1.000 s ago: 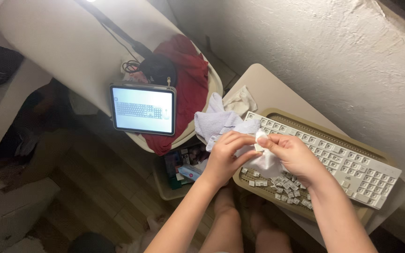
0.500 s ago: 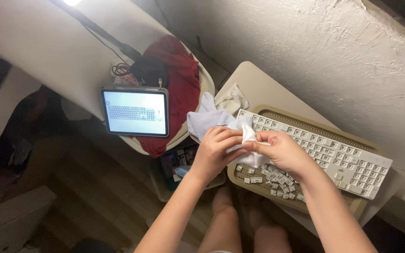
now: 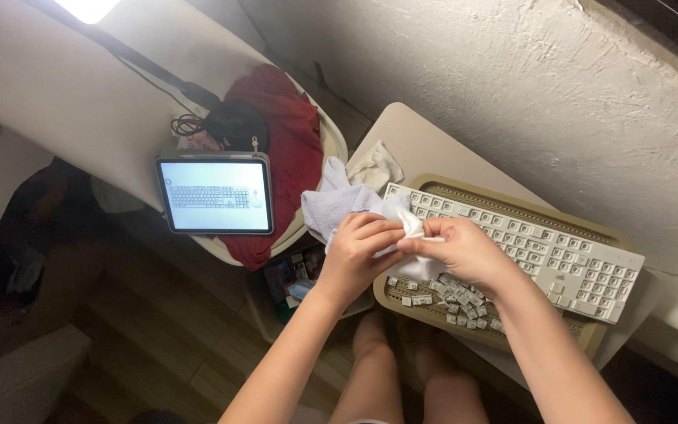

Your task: The person sits on the floor and cleans a white keyboard by removing keycaps, wiping them with a cloth, and placing them back. They also wipe the keyboard base and use a tablet as a reference.

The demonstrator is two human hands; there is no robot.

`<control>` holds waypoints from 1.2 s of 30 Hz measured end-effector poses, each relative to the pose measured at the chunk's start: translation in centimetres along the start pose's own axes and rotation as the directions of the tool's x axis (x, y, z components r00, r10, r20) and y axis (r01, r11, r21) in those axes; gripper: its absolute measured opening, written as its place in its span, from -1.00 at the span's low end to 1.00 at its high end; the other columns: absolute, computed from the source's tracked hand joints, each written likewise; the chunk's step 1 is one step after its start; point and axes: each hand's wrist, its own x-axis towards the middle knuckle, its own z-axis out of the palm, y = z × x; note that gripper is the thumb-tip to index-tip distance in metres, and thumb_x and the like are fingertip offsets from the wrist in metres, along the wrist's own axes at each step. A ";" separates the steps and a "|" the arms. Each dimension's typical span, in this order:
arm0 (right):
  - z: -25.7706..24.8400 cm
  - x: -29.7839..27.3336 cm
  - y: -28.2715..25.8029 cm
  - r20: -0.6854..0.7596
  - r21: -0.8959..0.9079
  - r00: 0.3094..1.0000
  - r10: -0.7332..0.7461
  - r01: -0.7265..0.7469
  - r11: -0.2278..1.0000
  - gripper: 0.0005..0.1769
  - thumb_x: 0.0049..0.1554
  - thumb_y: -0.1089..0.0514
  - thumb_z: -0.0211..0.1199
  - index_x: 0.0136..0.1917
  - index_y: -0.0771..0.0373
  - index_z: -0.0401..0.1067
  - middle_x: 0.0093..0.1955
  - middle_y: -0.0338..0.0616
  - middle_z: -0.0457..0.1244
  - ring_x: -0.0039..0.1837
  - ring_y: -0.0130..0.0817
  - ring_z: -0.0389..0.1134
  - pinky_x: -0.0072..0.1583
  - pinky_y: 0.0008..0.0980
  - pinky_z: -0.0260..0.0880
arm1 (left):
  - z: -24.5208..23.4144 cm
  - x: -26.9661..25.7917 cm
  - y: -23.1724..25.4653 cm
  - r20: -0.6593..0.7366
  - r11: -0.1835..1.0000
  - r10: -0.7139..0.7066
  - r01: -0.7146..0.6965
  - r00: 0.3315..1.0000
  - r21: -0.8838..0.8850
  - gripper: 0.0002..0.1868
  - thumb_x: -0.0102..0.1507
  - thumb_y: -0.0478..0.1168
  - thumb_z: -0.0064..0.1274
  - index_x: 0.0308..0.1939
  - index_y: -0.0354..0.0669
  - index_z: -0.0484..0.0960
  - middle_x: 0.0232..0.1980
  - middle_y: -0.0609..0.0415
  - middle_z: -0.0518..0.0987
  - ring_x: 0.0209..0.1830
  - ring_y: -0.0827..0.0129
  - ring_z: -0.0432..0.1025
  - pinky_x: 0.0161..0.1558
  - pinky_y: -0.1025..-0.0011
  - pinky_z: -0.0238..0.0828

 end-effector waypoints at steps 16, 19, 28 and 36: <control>-4.1 -0.1 1.0 -0.239 -0.152 0.971 0.019 -0.056 0.987 -0.65 0.24 0.00 0.10 0.23 0.15 0.42 0.10 -0.13 0.45 0.06 -0.41 0.49 0.08 -0.39 0.48 | 1.9 -0.3 0.8 -0.022 0.874 -0.337 0.305 0.941 -0.379 -0.73 0.20 -0.27 0.31 -0.02 -0.15 0.72 0.00 0.12 0.71 0.03 0.33 0.56 0.14 0.38 0.46; -5.0 1.1 -0.1 -0.442 -0.427 0.896 -0.049 -0.162 0.890 -0.68 0.31 -0.01 0.11 0.16 0.25 0.41 0.09 -0.01 0.43 0.04 -0.25 0.51 0.05 -0.29 0.52 | 2.3 -1.2 0.2 0.012 0.802 -0.465 0.427 0.885 -0.418 -0.74 0.20 -0.29 0.26 -0.03 -0.17 0.71 -0.02 0.10 0.71 -0.01 0.38 0.56 0.06 0.43 0.46; -6.3 7.6 0.5 -0.409 -0.730 0.899 -0.153 -0.222 0.647 -0.67 0.29 0.05 0.13 0.26 0.19 0.41 0.06 -0.13 0.43 -0.02 -0.29 0.49 0.15 -0.13 0.42 | 2.3 -3.1 -1.4 -0.022 0.774 -0.556 0.508 0.831 -0.379 -0.80 0.26 -0.25 0.20 -0.07 -0.25 0.68 -0.11 0.10 0.73 -0.17 0.44 0.45 -0.02 0.46 0.38; -4.4 9.5 2.8 -0.415 -0.881 0.837 -0.357 -0.273 0.385 -0.62 0.13 0.00 0.30 0.13 0.26 0.52 0.16 -0.03 0.34 0.23 -0.20 0.28 0.24 -0.12 0.19 | 0.8 -2.8 -1.8 -0.015 0.742 -0.603 0.554 0.798 -0.378 -0.66 0.26 -0.23 0.19 0.11 -0.16 0.71 -0.06 0.08 0.73 -0.16 0.46 0.48 -0.06 0.49 0.39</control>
